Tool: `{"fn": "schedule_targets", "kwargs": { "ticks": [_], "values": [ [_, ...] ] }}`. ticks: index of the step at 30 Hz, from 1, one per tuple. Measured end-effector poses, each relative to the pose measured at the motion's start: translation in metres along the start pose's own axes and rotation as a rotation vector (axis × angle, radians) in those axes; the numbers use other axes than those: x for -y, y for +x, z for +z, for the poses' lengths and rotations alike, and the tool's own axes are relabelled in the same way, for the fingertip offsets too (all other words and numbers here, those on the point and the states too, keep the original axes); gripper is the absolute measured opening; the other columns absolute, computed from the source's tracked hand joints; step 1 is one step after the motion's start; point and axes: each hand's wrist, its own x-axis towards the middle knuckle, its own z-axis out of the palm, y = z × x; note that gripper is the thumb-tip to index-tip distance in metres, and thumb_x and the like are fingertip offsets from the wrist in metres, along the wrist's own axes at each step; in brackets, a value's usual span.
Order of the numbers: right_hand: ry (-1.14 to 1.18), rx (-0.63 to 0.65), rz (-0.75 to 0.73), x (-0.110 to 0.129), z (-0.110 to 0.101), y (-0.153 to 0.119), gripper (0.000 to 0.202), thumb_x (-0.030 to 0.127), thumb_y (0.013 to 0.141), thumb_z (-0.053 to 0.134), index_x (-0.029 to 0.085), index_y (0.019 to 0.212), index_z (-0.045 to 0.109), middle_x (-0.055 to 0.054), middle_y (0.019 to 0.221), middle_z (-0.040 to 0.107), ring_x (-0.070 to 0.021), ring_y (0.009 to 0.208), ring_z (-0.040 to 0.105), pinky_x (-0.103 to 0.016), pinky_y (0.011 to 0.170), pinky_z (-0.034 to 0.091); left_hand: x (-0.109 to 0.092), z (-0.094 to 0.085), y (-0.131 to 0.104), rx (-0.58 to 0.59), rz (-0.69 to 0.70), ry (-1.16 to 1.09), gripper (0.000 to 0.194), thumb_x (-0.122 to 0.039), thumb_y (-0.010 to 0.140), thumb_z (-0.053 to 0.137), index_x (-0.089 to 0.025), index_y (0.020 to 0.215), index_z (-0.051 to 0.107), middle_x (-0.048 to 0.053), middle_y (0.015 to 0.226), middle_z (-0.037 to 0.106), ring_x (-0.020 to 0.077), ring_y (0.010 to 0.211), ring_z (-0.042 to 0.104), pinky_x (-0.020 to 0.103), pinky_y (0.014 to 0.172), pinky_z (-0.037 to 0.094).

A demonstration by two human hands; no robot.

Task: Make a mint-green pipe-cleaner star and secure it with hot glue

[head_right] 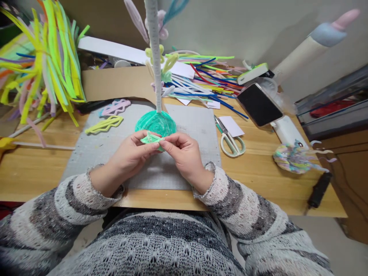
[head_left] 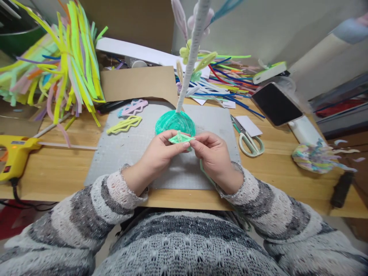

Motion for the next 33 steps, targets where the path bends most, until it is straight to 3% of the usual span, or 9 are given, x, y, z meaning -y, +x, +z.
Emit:
{"fn": "schedule_targets", "kwargs": {
  "ticks": [4, 9, 14, 16, 18, 21, 23, 29, 33],
  "values": [
    [-0.177, -0.026, -0.112, -0.003, 0.002, -0.006, 0.011, 0.029, 0.080, 0.070, 0.022, 0.074, 0.064, 0.003, 0.066, 0.063, -0.0105, 0.061, 0.057, -0.026, 0.061, 0.051, 0.003, 0.001, 0.001, -0.050, 0.042, -0.003, 0.021, -0.020, 0.062, 0.086, -0.017, 0.076, 0.070, -0.001, 0.077, 0.072, 0.0100, 0.072, 0.065, 0.025, 0.075, 0.050],
    [-0.667, 0.044, -0.367, 0.004, 0.000, -0.015, 0.010, 0.018, 0.086, 0.059, 0.019, 0.077, 0.062, 0.002, 0.065, 0.059, -0.0095, 0.057, 0.051, -0.024, 0.053, 0.042, 0.005, -0.003, 0.003, -0.091, 0.049, 0.046, 0.022, -0.022, 0.063, 0.084, -0.018, 0.077, 0.069, -0.001, 0.079, 0.072, 0.0110, 0.073, 0.065, 0.026, 0.074, 0.050],
    [-0.999, 0.212, -0.566, 0.023, -0.005, -0.013, 0.014, 0.014, 0.087, 0.056, 0.016, 0.076, 0.064, -0.001, 0.065, 0.063, -0.0106, 0.058, 0.052, -0.026, 0.055, 0.040, -0.008, -0.006, 0.001, -0.078, 0.054, 0.430, 0.018, -0.025, 0.066, 0.080, -0.016, 0.074, 0.068, -0.001, 0.072, 0.068, 0.0111, 0.067, 0.059, 0.025, 0.067, 0.045],
    [-0.936, 0.228, -0.479, 0.028, -0.008, -0.009, 0.012, 0.015, 0.086, 0.057, 0.016, 0.077, 0.064, 0.000, 0.065, 0.063, -0.0099, 0.056, 0.052, -0.025, 0.054, 0.038, -0.016, -0.007, 0.000, 0.007, 0.023, 0.615, 0.016, -0.026, 0.066, 0.079, -0.015, 0.072, 0.069, 0.000, 0.069, 0.067, 0.0115, 0.064, 0.056, 0.025, 0.062, 0.042],
    [-0.754, 0.240, -0.295, 0.031, -0.011, -0.003, 0.009, 0.017, 0.084, 0.061, 0.017, 0.076, 0.064, 0.001, 0.065, 0.062, -0.0090, 0.055, 0.050, -0.023, 0.051, 0.038, -0.021, -0.008, 0.000, 0.094, -0.003, 0.667, 0.017, -0.027, 0.065, 0.079, -0.015, 0.071, 0.069, 0.001, 0.069, 0.067, 0.0120, 0.063, 0.055, 0.025, 0.060, 0.041],
    [-0.404, 0.276, -0.028, 0.029, -0.015, 0.008, 0.005, 0.022, 0.078, 0.068, 0.018, 0.076, 0.065, 0.002, 0.068, 0.063, -0.0097, 0.059, 0.054, -0.023, 0.055, 0.042, -0.023, -0.011, 0.002, 0.164, -0.065, 0.552, 0.020, -0.027, 0.063, 0.082, -0.014, 0.071, 0.070, 0.002, 0.070, 0.068, 0.0123, 0.063, 0.057, 0.025, 0.061, 0.043],
    [-0.251, 0.291, 0.057, 0.027, -0.016, 0.012, 0.007, 0.023, 0.075, 0.072, 0.020, 0.077, 0.066, 0.002, 0.071, 0.065, -0.0103, 0.062, 0.056, -0.024, 0.059, 0.045, -0.022, -0.013, 0.003, 0.168, -0.119, 0.436, 0.022, -0.026, 0.061, 0.084, -0.015, 0.072, 0.070, 0.002, 0.070, 0.068, 0.0116, 0.062, 0.058, 0.025, 0.062, 0.045],
    [-0.192, 0.211, 0.055, 0.019, -0.012, 0.008, 0.012, 0.027, 0.072, 0.078, 0.020, 0.074, 0.069, 0.002, 0.070, 0.066, -0.0107, 0.064, 0.057, -0.025, 0.061, 0.046, -0.017, -0.012, 0.004, 0.140, -0.210, 0.040, 0.024, -0.019, 0.062, 0.085, -0.015, 0.071, 0.064, -0.001, 0.071, 0.069, 0.0091, 0.063, 0.062, 0.023, 0.064, 0.049],
    [-0.144, 0.133, 0.011, 0.012, -0.005, 0.003, 0.015, 0.030, 0.071, 0.079, 0.020, 0.074, 0.068, 0.002, 0.070, 0.067, -0.0105, 0.065, 0.059, -0.026, 0.063, 0.048, -0.014, -0.008, 0.003, 0.103, -0.200, -0.059, 0.026, -0.015, 0.061, 0.085, -0.015, 0.072, 0.062, -0.003, 0.071, 0.068, 0.0083, 0.066, 0.062, 0.022, 0.067, 0.050]
  ]
}}
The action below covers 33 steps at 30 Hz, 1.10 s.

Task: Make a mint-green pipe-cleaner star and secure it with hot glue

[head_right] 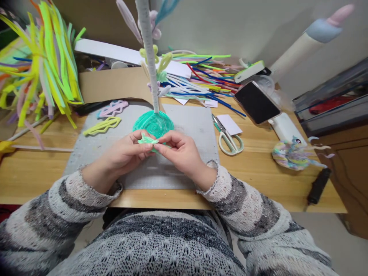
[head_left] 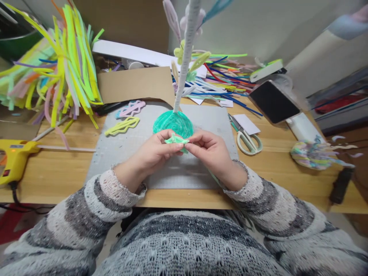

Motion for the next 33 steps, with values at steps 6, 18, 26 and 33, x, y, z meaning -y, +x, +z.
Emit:
{"fn": "schedule_targets", "kwargs": {
  "ticks": [6, 18, 26, 33],
  "values": [
    [0.025, -0.131, -0.005, -0.007, 0.006, -0.004, 0.011, 0.029, 0.072, 0.079, 0.022, 0.075, 0.072, 0.001, 0.073, 0.071, -0.0124, 0.069, 0.063, -0.029, 0.068, 0.053, 0.009, 0.002, 0.000, 0.004, 0.088, 0.014, 0.028, -0.017, 0.064, 0.084, -0.017, 0.074, 0.058, -0.002, 0.078, 0.067, 0.0099, 0.073, 0.061, 0.025, 0.074, 0.048],
    [-0.380, 0.001, -0.102, -0.001, -0.007, -0.002, 0.011, 0.028, 0.080, 0.071, 0.019, 0.076, 0.071, -0.001, 0.071, 0.070, -0.0117, 0.062, 0.058, -0.026, 0.057, 0.044, -0.001, 0.004, -0.008, -0.099, 0.499, 0.902, 0.019, -0.017, 0.071, 0.075, -0.022, 0.090, 0.074, 0.005, 0.090, 0.072, 0.0204, 0.085, 0.061, 0.031, 0.082, 0.044],
    [-0.204, 0.064, 0.011, 0.007, -0.013, 0.007, 0.017, 0.035, 0.079, 0.072, 0.018, 0.077, 0.068, -0.001, 0.072, 0.069, -0.0122, 0.064, 0.058, -0.026, 0.060, 0.046, -0.001, 0.002, -0.006, -0.182, 0.355, 0.675, 0.013, -0.028, 0.069, 0.080, -0.018, 0.074, 0.073, 0.002, 0.070, 0.070, 0.0145, 0.064, 0.059, 0.026, 0.061, 0.043],
    [0.099, 0.122, 0.146, 0.009, -0.015, 0.009, 0.026, 0.042, 0.074, 0.076, 0.019, 0.084, 0.071, 0.007, 0.050, 0.048, -0.0056, 0.042, 0.030, -0.022, 0.041, 0.021, -0.003, 0.006, -0.003, -0.151, 0.167, 0.168, 0.026, -0.025, 0.060, 0.087, -0.016, 0.076, 0.068, -0.002, 0.067, 0.067, 0.0096, 0.058, 0.059, 0.023, 0.059, 0.048]
  ]
}}
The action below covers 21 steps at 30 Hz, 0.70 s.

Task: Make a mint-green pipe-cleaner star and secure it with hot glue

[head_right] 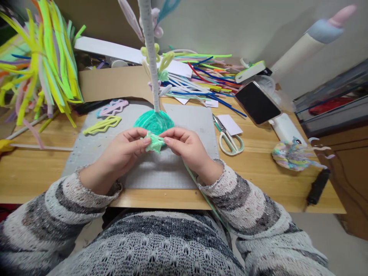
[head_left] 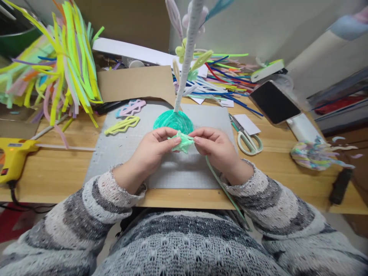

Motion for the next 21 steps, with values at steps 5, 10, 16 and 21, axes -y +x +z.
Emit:
{"fn": "schedule_targets", "kwargs": {
  "ticks": [5, 10, 16, 21],
  "values": [
    [-0.003, -0.056, -0.043, -0.004, 0.005, -0.002, 0.025, 0.040, 0.071, 0.079, 0.020, 0.081, 0.069, 0.007, 0.053, 0.050, -0.0059, 0.045, 0.035, -0.022, 0.042, 0.028, -0.001, 0.002, 0.000, -0.028, -0.011, -0.111, 0.027, -0.022, 0.061, 0.086, -0.016, 0.075, 0.065, -0.003, 0.068, 0.066, 0.0097, 0.060, 0.061, 0.023, 0.060, 0.051],
    [0.003, -0.160, -0.103, -0.009, 0.016, -0.004, 0.027, 0.039, 0.066, 0.083, 0.021, 0.073, 0.063, 0.006, 0.058, 0.056, -0.0078, 0.053, 0.048, -0.024, 0.053, 0.044, 0.003, 0.003, 0.000, -0.003, -0.026, -0.172, 0.029, -0.022, 0.062, 0.086, -0.016, 0.077, 0.062, -0.003, 0.072, 0.067, 0.0098, 0.065, 0.064, 0.023, 0.065, 0.052],
    [0.038, -0.242, -0.131, -0.014, 0.020, -0.007, 0.025, 0.039, 0.067, 0.083, 0.022, 0.071, 0.065, 0.006, 0.059, 0.058, -0.0088, 0.053, 0.051, -0.026, 0.055, 0.048, 0.008, 0.003, 0.000, 0.026, 0.060, -0.118, 0.029, -0.025, 0.062, 0.087, -0.017, 0.076, 0.063, -0.003, 0.074, 0.067, 0.0092, 0.069, 0.062, 0.023, 0.070, 0.050],
    [0.118, -0.235, -0.151, -0.016, 0.021, -0.010, 0.019, 0.033, 0.069, 0.083, 0.023, 0.072, 0.068, 0.008, 0.054, 0.054, -0.0067, 0.047, 0.047, -0.024, 0.054, 0.047, 0.014, 0.005, -0.001, 0.075, 0.084, -0.070, 0.026, -0.023, 0.065, 0.085, -0.018, 0.083, 0.068, -0.002, 0.078, 0.069, 0.0094, 0.072, 0.062, 0.024, 0.075, 0.048]
  ]
}}
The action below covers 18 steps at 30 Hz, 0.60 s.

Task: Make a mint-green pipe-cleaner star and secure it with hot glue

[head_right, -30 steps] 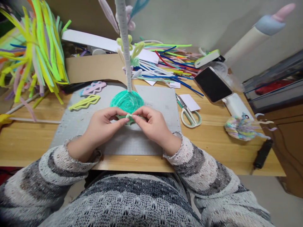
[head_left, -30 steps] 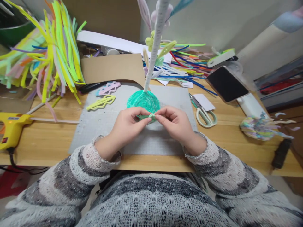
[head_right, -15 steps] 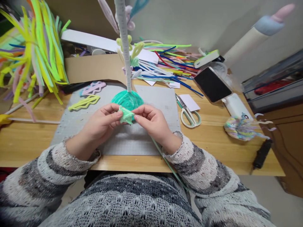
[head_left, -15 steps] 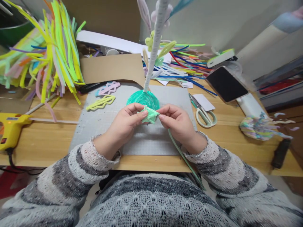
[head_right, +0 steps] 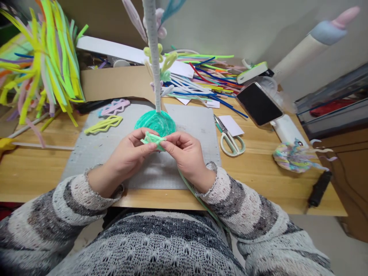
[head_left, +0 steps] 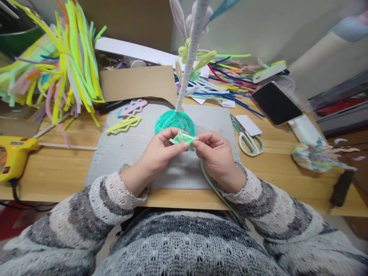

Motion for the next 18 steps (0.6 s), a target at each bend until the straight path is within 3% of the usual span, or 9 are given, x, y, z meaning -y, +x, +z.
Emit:
{"fn": "schedule_targets", "kwargs": {
  "ticks": [10, 18],
  "values": [
    [0.027, 0.015, -0.038, -0.0062, 0.0039, -0.0017, 0.020, 0.027, 0.074, 0.080, 0.021, 0.071, 0.061, 0.010, 0.054, 0.050, -0.0041, 0.046, 0.041, -0.019, 0.052, 0.043, 0.0062, 0.0003, 0.0002, -0.028, 0.002, -0.023, 0.019, -0.022, 0.065, 0.085, -0.018, 0.077, 0.071, -0.002, 0.077, 0.071, 0.0089, 0.072, 0.063, 0.024, 0.076, 0.048],
    [-0.080, 0.024, -0.121, -0.0042, 0.0025, -0.0048, 0.008, 0.020, 0.081, 0.070, 0.020, 0.077, 0.063, 0.008, 0.058, 0.053, -0.0045, 0.048, 0.043, -0.019, 0.050, 0.039, 0.0041, 0.0010, 0.0023, -0.071, -0.002, -0.004, 0.020, -0.024, 0.066, 0.084, -0.016, 0.077, 0.069, -0.001, 0.074, 0.070, 0.0106, 0.069, 0.064, 0.026, 0.073, 0.051]
  ]
}}
